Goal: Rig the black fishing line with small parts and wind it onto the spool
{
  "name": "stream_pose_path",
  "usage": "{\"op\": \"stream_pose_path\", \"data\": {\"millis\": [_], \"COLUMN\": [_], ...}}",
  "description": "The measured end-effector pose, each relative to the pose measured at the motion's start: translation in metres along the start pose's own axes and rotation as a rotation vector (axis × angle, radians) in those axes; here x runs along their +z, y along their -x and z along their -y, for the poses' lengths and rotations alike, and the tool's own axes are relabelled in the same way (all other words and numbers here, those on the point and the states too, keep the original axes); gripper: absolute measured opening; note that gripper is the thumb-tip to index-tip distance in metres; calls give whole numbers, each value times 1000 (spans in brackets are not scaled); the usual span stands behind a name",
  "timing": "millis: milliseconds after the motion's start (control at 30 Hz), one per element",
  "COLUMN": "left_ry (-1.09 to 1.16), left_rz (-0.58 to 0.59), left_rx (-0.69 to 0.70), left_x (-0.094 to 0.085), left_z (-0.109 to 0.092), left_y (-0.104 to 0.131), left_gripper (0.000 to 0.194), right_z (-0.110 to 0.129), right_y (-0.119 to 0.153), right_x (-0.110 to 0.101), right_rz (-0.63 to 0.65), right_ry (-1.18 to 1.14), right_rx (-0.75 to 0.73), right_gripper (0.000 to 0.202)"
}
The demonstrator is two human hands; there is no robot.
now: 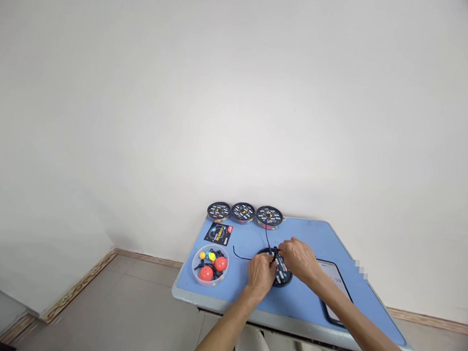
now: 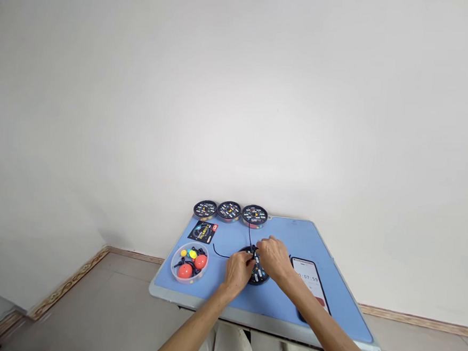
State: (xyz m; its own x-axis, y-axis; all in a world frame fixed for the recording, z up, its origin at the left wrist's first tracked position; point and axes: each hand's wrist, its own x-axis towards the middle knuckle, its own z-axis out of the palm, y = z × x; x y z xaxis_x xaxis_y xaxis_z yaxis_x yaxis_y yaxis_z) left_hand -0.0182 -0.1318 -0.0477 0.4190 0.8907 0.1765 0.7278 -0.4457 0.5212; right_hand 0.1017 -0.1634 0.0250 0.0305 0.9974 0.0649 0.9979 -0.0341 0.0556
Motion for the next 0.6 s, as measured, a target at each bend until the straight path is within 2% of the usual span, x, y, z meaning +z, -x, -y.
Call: {"op": "stream_pose_path", "data": {"millis": [233,300,367,467,600], "left_ry": [46,84,234,638,1010], "left_rz": [-6,-26,-89,-158,-126], "left_rx": [-2,4,37,87,-28], "left_x": [-1,-5,-11,-23,-38], "left_z": [0,3,7,13,18], "left_y": [0,5,14,33,63], "left_gripper": [22,33,41,39,42], "right_z": [0,2,5,14,40], "right_y": [11,16,23,32,44], "right_x": [-19,-18,-12,3,20], "right_rz": [-94,-130,-199,-345,-521], "right_ry": [4,17,27,10,-49], "right_rx": [-21,-59,-123,-265,-427], "right_gripper": [27,26,24,22,21]}}
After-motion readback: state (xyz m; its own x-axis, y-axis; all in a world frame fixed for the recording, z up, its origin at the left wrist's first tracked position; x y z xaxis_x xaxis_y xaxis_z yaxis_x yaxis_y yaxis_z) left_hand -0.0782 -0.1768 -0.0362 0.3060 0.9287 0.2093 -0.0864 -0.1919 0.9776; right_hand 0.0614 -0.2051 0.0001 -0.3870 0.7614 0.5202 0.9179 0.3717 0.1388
